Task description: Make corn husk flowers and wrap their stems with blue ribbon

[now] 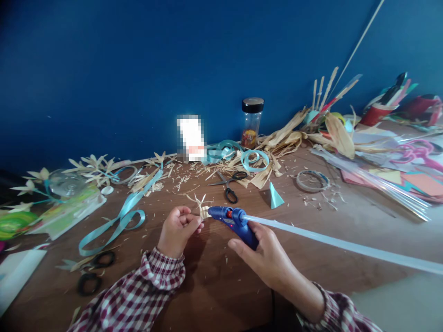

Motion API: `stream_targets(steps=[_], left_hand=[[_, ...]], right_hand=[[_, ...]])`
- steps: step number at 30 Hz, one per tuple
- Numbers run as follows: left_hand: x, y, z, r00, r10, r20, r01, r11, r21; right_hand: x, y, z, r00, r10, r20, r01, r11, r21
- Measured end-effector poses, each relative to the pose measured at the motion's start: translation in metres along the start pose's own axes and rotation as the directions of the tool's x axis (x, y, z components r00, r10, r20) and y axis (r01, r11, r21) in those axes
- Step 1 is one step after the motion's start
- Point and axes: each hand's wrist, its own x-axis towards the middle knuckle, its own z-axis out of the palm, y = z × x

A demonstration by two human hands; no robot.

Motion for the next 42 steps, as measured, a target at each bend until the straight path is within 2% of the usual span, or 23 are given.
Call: stream_targets(steps=[3,10,15,21,26,42], left_hand=[[-0.0001,0.0007,0.0005,1.000,0.002,-0.022,-0.003,1.000,-0.008],[0.0000,-0.0005,0.0015,0.997,0.007,-0.072,-0.008,1.000,-0.009],[0.0005,-0.0005,0.0003,0.999,-0.015,-0.043,0.015,1.000,-0.001],[0.0007,-0.0002,0.0011,0.998,-0.004,-0.058,0.003,1.000,-0.016],[0.0009,-0.0001,0.0001,1.000,-0.009,-0.021,0.009,1.000,0.003],[-0.0001,0.0009,0.0005,1.000,-0.006,-0.014,0.006,1.000,-0.009]], right_hand=[[0.0008,-0.0029,-0.0022,1.000,0.023,0.002,-0.023,0.998,-0.056],[-0.0017,0.0039,0.0009,0.997,0.060,0.051,-0.060,0.998,0.002],[-0.0025,0.0035,0.0039,0.994,0.079,0.073,-0.079,0.997,0.001],[-0.0037,0.0013,0.0040,0.990,0.081,0.114,-0.078,0.997,-0.030],[-0.0030,-0.0018,0.0032,0.993,0.077,0.090,-0.074,0.997,-0.036],[-0.0001,-0.0048,0.0020,0.998,0.047,0.046,-0.046,0.998,-0.038]])
